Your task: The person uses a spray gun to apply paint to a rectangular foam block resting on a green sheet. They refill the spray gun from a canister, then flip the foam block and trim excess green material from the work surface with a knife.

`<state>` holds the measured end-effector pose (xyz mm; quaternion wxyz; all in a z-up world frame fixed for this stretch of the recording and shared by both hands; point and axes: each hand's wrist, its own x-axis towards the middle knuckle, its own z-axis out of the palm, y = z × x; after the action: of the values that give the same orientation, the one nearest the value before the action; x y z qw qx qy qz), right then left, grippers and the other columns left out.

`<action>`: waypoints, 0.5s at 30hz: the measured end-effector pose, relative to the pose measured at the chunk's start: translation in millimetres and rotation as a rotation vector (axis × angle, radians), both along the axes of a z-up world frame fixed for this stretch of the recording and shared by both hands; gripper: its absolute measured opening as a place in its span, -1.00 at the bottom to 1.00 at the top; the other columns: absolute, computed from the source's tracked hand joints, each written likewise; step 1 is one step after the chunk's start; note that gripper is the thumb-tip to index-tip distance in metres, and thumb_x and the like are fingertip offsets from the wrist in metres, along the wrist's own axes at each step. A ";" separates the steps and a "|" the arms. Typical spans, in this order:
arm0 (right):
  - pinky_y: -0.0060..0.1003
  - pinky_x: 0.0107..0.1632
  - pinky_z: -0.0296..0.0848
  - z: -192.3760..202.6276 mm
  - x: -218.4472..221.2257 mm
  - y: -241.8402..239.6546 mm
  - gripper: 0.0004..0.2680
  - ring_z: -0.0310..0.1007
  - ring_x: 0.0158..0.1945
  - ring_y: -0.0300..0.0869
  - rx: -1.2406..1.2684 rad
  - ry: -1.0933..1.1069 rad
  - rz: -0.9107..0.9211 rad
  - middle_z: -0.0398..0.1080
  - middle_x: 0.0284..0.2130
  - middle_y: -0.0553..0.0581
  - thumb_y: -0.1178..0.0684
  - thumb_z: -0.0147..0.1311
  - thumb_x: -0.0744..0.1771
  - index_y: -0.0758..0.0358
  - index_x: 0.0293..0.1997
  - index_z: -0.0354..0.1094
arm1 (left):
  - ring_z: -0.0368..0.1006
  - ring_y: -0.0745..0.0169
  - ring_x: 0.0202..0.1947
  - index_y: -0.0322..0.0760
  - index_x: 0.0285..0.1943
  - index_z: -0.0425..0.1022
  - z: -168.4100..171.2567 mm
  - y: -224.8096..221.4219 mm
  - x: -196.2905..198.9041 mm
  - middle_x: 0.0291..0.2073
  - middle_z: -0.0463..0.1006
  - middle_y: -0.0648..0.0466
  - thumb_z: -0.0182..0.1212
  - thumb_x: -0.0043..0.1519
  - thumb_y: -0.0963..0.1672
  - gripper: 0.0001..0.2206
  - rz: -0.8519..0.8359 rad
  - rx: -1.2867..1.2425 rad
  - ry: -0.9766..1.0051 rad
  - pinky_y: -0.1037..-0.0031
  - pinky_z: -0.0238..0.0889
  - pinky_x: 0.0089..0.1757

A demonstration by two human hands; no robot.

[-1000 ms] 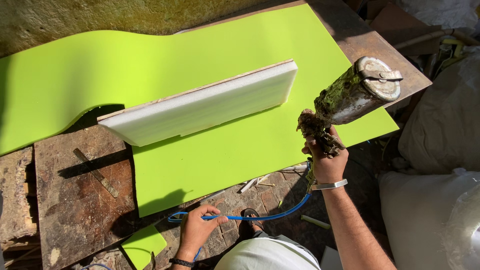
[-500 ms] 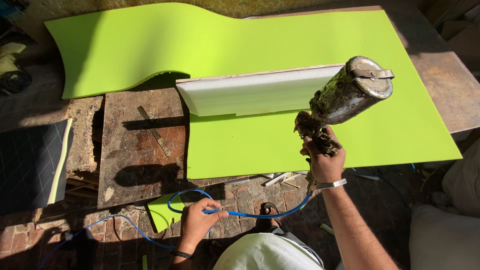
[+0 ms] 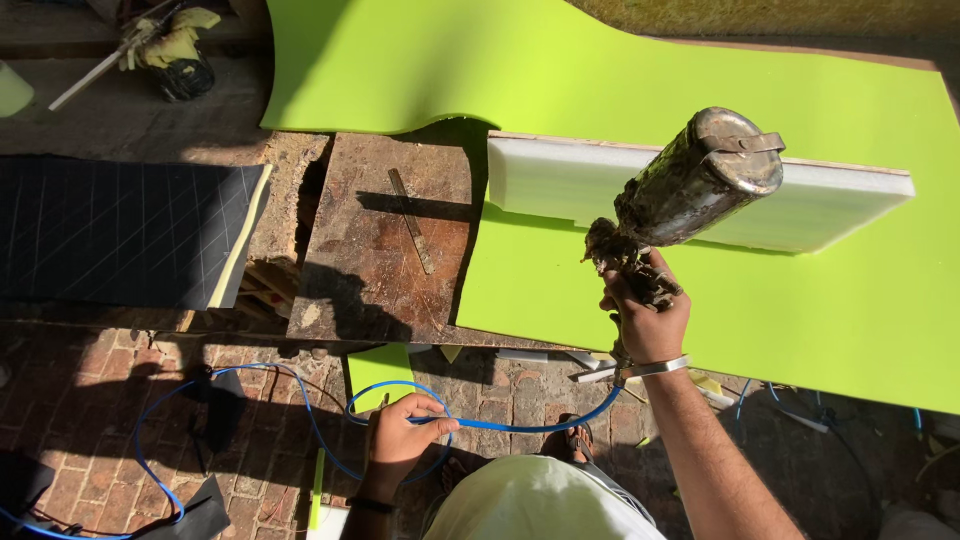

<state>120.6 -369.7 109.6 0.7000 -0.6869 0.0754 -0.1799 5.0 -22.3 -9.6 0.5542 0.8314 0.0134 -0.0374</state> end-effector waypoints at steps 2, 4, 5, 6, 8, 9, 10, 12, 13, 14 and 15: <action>-0.43 -0.41 0.44 0.8 -3.4 2.9 -0.72 0.48 -0.45 -0.31 -0.013 0.004 -0.021 0.50 -0.38 0.06 0.20 0.25 0.33 0.42 0.14 0.34 | 0.64 0.37 -0.42 -0.34 -0.25 0.65 1.0 2.3 0.2 -0.43 0.74 -0.01 0.61 -0.07 -0.11 -0.70 0.017 0.026 0.063 0.52 0.45 -0.34; -0.45 -0.42 0.41 1.6 -8.1 0.1 -0.74 0.46 -0.46 -0.32 -0.015 -0.001 -0.044 0.49 -0.38 0.04 0.21 0.25 0.33 0.41 0.12 0.36 | 0.64 0.36 -0.44 -0.33 -0.24 0.65 3.3 -0.6 2.6 -0.47 0.74 -0.01 0.61 -0.07 -0.11 -0.70 0.022 0.027 0.137 0.53 0.43 -0.35; -0.45 -0.42 0.38 2.2 -10.2 -3.0 -0.75 0.45 -0.45 -0.32 -0.010 -0.010 -0.055 0.49 -0.38 0.04 0.21 0.25 0.34 0.40 0.10 0.37 | 0.63 0.35 -0.45 -0.33 -0.24 0.64 5.3 -3.9 4.2 -0.48 0.73 -0.01 0.60 -0.07 -0.11 -0.69 0.021 0.014 0.180 0.53 0.43 -0.35; -0.46 -0.42 0.36 2.4 -13.9 -7.8 -0.77 0.45 -0.45 -0.32 -0.005 -0.017 -0.068 0.48 -0.37 0.03 0.22 0.25 0.34 0.40 0.09 0.39 | 0.63 0.35 -0.46 -0.32 -0.23 0.64 7.3 -8.4 6.5 -0.49 0.73 0.00 0.60 -0.07 -0.11 -0.69 0.017 0.002 0.223 0.53 0.42 -0.36; -0.47 -0.41 0.36 2.4 -20.8 -20.9 -0.76 0.44 -0.45 -0.33 -0.021 -0.028 -0.118 0.47 -0.38 0.01 0.23 0.24 0.33 0.38 0.11 0.38 | 0.58 0.35 -0.49 -0.31 -0.24 0.64 11.9 -20.1 13.0 -0.52 0.71 0.00 0.60 -0.07 -0.10 -0.69 -0.020 -0.010 0.254 0.52 0.37 -0.40; -0.47 -0.41 0.36 2.1 -24.2 -28.8 -0.75 0.43 -0.45 -0.34 -0.029 -0.033 -0.146 0.47 -0.38 0.00 0.24 0.23 0.33 0.37 0.12 0.38 | 0.55 0.35 -0.51 -0.30 -0.24 0.64 14.3 -27.0 16.9 -0.53 0.70 0.00 0.60 -0.07 -0.10 -0.70 -0.041 -0.015 0.269 0.51 0.35 -0.42; -0.47 -0.40 0.37 1.7 -27.8 -37.2 -0.76 0.43 -0.45 -0.34 -0.037 -0.044 -0.170 0.46 -0.38 0.00 0.24 0.23 0.34 0.37 0.12 0.38 | 0.55 0.37 -0.53 -0.29 -0.25 0.65 16.9 -34.4 20.8 -0.54 0.70 0.01 0.61 -0.08 -0.09 -0.69 -0.056 0.031 0.248 0.51 0.34 -0.43; -0.48 -0.38 0.38 1.1 -34.9 -54.7 -0.76 0.43 -0.44 -0.35 -0.054 -0.066 -0.222 0.46 -0.39 0.00 0.24 0.21 0.34 0.37 0.12 0.37 | 0.55 0.40 -0.56 -0.26 -0.27 0.66 22.5 -49.0 28.6 -0.56 0.68 0.04 0.64 -0.11 -0.08 -0.69 -0.089 0.121 0.202 0.51 0.34 -0.46; -0.48 -0.38 0.38 0.9 -38.8 -63.9 -0.76 0.43 -0.44 -0.35 -0.059 -0.058 -0.257 0.45 -0.40 0.00 0.24 0.21 0.35 0.37 0.13 0.37 | 0.54 0.40 -0.56 -0.25 -0.27 0.66 24.6 -57.0 33.0 -0.57 0.68 0.04 0.64 -0.11 -0.07 -0.68 -0.117 0.120 0.203 0.51 0.33 -0.46; -0.48 -0.39 0.38 0.2 -42.7 -72.8 -0.76 0.43 -0.45 -0.35 -0.063 -0.050 -0.293 0.45 -0.41 0.00 0.23 0.21 0.35 0.36 0.13 0.36 | 0.53 0.40 -0.56 -0.24 -0.27 0.66 26.0 -64.5 36.9 -0.58 0.68 0.04 0.64 -0.12 -0.07 -0.68 -0.143 0.120 0.202 0.51 0.32 -0.46; -0.48 -0.39 0.38 -0.7 -46.5 -81.5 -0.76 0.43 -0.45 -0.35 -0.067 -0.043 -0.328 0.45 -0.42 0.01 0.23 0.21 0.35 0.36 0.14 0.36 | 0.52 0.40 -0.57 -0.23 -0.27 0.67 26.9 -71.8 40.7 -0.59 0.68 0.04 0.65 -0.12 -0.07 -0.68 -0.170 0.120 0.202 0.51 0.31 -0.46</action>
<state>74.1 -451.2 108.9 0.6396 -0.6842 0.1656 -0.3088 45.7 -94.1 17.3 0.4941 0.8532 0.0008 -0.1670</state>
